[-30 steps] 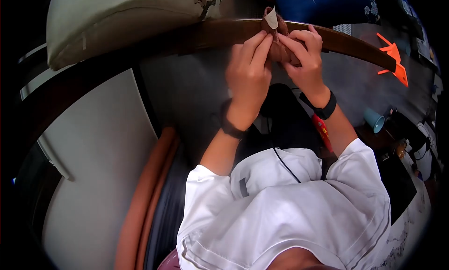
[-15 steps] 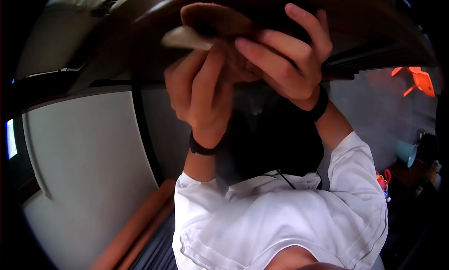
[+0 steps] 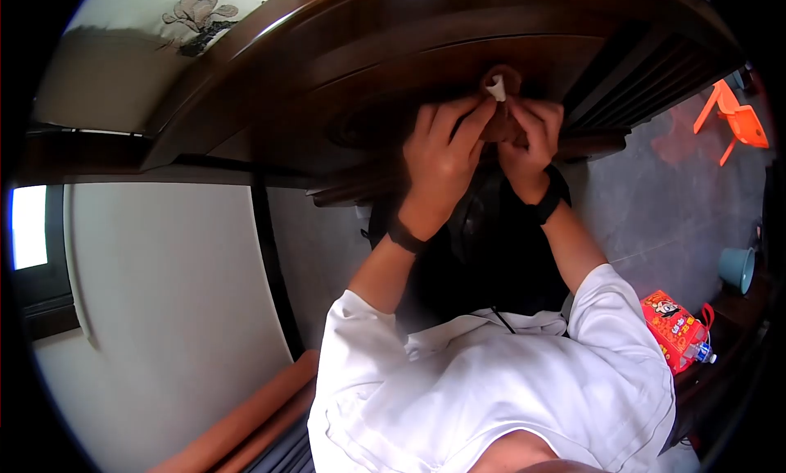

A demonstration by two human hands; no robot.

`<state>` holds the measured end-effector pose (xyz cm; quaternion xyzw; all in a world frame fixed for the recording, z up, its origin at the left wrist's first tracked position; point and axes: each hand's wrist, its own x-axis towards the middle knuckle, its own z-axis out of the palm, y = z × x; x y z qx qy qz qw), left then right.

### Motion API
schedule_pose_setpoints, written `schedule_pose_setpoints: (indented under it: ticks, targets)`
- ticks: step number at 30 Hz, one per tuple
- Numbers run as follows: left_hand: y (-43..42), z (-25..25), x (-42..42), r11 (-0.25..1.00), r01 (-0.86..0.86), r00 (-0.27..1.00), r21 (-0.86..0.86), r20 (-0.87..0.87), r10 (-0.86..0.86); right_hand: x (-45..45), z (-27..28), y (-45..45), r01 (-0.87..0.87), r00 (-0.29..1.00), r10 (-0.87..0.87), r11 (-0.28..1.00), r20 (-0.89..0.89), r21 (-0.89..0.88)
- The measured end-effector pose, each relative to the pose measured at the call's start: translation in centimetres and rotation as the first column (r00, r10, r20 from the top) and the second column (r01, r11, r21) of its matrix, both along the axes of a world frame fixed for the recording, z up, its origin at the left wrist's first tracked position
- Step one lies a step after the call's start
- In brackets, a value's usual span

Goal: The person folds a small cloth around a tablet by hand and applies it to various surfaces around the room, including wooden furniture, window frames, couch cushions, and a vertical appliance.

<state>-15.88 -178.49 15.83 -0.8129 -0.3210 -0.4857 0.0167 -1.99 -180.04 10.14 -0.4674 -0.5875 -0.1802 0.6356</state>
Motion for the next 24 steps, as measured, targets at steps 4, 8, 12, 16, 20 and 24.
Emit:
schedule_pose_setpoints:
  ticks: [4,8,12,16,20,24]
  targets:
    - [-0.8,-0.5,-3.6,0.993,-0.103,0.994,-0.066,-0.047,0.1,-3.1,-0.3,-0.1,-0.117,0.993,0.117,0.987,-0.003,-0.106]
    - [-0.4,1.0,-7.2,0.977,-0.213,0.977,-0.01,0.03,0.213,-6.5,2.9,1.3,-0.219,0.972,0.225,0.972,0.065,-0.083]
    - [-0.1,4.4,-6.2,0.971,-0.22,0.969,0.091,0.136,0.207,-6.8,7.6,1.5,-0.224,0.973,0.225,0.974,0.053,-0.022]
    - [0.2,6.1,-2.5,0.978,-0.135,0.984,0.161,0.141,0.113,-4.1,8.9,0.7,-0.124,0.992,0.124,0.992,0.001,0.0]
    - [0.3,5.1,1.1,0.993,0.035,0.991,0.115,0.124,-0.05,-1.4,5.9,0.2,0.019,0.994,-0.014,0.999,-0.106,0.047]
    - [-0.2,1.2,1.6,0.998,0.064,0.997,-0.01,0.054,-0.063,-0.8,1.4,-1.0,0.005,0.989,-0.019,0.996,-0.146,-0.094]
